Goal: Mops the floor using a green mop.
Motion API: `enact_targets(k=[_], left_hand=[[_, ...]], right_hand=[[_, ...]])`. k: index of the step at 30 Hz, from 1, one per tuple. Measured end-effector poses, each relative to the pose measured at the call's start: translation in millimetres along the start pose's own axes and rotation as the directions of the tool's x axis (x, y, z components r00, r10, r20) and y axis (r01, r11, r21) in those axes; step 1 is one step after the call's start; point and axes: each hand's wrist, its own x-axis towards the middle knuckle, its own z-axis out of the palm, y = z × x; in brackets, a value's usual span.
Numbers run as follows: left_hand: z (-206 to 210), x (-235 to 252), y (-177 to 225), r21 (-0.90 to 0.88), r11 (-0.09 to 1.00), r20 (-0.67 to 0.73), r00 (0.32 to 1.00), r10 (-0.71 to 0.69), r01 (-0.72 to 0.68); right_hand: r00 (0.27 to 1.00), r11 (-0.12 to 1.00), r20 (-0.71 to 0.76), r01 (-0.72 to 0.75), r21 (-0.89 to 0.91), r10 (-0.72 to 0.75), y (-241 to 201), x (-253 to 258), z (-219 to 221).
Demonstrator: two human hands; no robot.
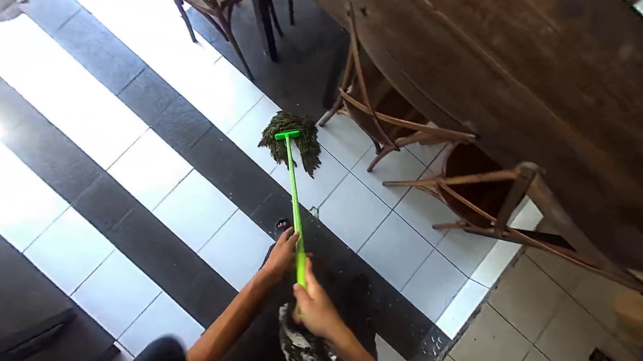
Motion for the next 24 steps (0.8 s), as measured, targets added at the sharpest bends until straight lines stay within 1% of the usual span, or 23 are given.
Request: enact_targets(k=[2, 3, 4, 6, 7, 9, 11, 13, 15, 16, 18, 19, 22, 24], left_hand=[[-68, -49, 26, 0.084, 0.991, 0.017, 0.994, 0.104, -0.105], [-95, -75, 36, 0.133, 0.983, -0.008, 0.992, 0.129, -0.127], [-121, -99, 45, 0.177, 0.976, -0.040, 0.990, 0.134, -0.125], [-170, -133, 61, 0.216, 0.975, -0.128, 0.988, 0.087, -0.058], [-192, -140, 63, 0.248, 0.968, -0.177, 0.981, 0.082, -0.036], [-225, -139, 55, 0.383, 0.922, -0.246, 0.955, 0.162, -0.058], [-236, -131, 40, 0.500, 0.859, -0.271, 0.921, 0.279, -0.113], [-225, -118, 26, 0.517, 0.843, -0.297, 0.892, 0.340, -0.149], [-221, -92, 27, 0.587, 0.798, -0.302, 0.878, 0.372, -0.136], [-226, -74, 34, 0.649, 0.748, -0.283, 0.870, 0.404, -0.136], [-246, -37, 64, 0.753, 0.641, -0.200, 0.874, 0.443, -0.152], [-258, -17, 86, 0.788, 0.590, -0.153, 0.874, 0.460, -0.173], [-293, 45, 179, 0.861, 0.470, -0.053, 0.883, 0.466, -0.196], [-297, 73, 239, 0.889, 0.429, -0.034, 0.908, 0.417, -0.164]], right_hand=[[0.985, 0.968, 0.167, 0.004, 0.252, -0.048, -37, 43, 57], [0.963, 0.946, 0.264, -0.026, 0.324, -0.064, -51, 65, 78], [0.944, 0.940, 0.326, -0.068, 0.336, -0.048, -65, 86, 99], [0.903, 0.966, 0.428, -0.140, 0.217, 0.035, -90, 121, 141], [0.883, 0.977, 0.460, -0.165, 0.132, 0.087, -99, 133, 160], [0.873, 0.986, 0.458, -0.160, -0.055, 0.167, -108, 148, 186], [0.894, 0.971, 0.396, -0.140, -0.195, 0.208, -105, 157, 196], [0.912, 0.947, 0.329, -0.152, -0.282, 0.244, -98, 169, 192], [0.916, 0.940, 0.309, -0.159, -0.302, 0.254, -99, 190, 181], [0.919, 0.946, 0.309, -0.157, -0.285, 0.245, -105, 206, 177], [0.926, 0.968, 0.307, -0.170, -0.182, 0.221, -121, 240, 169], [0.935, 0.977, 0.292, -0.176, -0.116, 0.203, -133, 260, 167], [0.974, 0.983, 0.157, -0.176, 0.053, 0.166, -180, 320, 151], [0.990, 0.982, 0.045, -0.136, 0.129, 0.132, -208, 349, 124]])
